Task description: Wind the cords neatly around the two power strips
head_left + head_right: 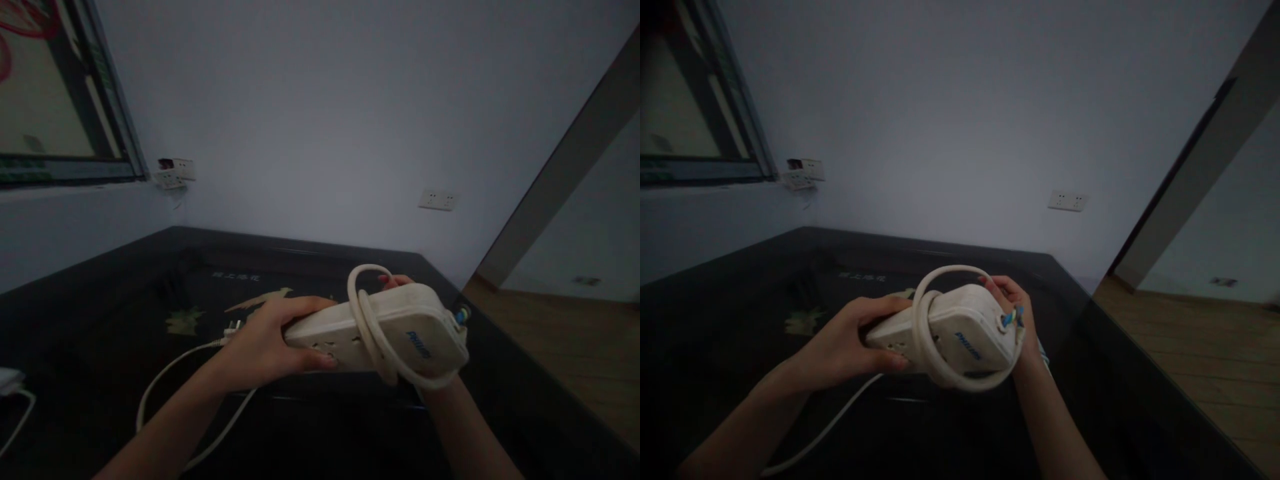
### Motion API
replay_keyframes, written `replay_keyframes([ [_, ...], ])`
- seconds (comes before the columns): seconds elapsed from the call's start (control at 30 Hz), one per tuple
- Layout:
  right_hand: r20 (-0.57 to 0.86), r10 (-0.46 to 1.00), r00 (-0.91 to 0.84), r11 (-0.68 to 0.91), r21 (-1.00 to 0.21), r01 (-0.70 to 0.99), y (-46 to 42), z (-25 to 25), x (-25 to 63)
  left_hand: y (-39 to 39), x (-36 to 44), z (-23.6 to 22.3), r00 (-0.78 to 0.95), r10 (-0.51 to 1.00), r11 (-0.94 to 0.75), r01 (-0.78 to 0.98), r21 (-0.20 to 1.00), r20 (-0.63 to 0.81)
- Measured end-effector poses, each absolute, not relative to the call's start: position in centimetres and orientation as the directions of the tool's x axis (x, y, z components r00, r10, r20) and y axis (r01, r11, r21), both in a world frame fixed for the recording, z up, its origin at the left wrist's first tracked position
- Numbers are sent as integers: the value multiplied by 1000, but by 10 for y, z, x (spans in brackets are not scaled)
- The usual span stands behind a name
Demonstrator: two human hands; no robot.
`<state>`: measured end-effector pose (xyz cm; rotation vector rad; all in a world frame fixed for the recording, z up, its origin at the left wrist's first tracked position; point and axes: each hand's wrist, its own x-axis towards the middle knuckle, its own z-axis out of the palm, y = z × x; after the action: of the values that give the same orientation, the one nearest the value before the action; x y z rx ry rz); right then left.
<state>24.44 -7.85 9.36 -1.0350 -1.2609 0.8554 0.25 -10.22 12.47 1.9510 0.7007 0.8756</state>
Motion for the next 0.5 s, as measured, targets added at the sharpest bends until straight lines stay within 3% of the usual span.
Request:
replay_keyframes([
  [0.23, 270, 961, 59, 273, -961, -51, -67, 88, 246, -116, 3, 132, 755, 584, -673, 246, 698, 297],
  [0.4, 252, 967, 24, 253, -967, -27, -66, 86, 248, -119, 4, 133, 824, 528, -652, 239, 719, 205],
  [0.5, 235, 972, -9, 235, -970, 62, -64, 85, 250, -118, 3, 132, 794, 558, -631, 217, 745, 241],
])
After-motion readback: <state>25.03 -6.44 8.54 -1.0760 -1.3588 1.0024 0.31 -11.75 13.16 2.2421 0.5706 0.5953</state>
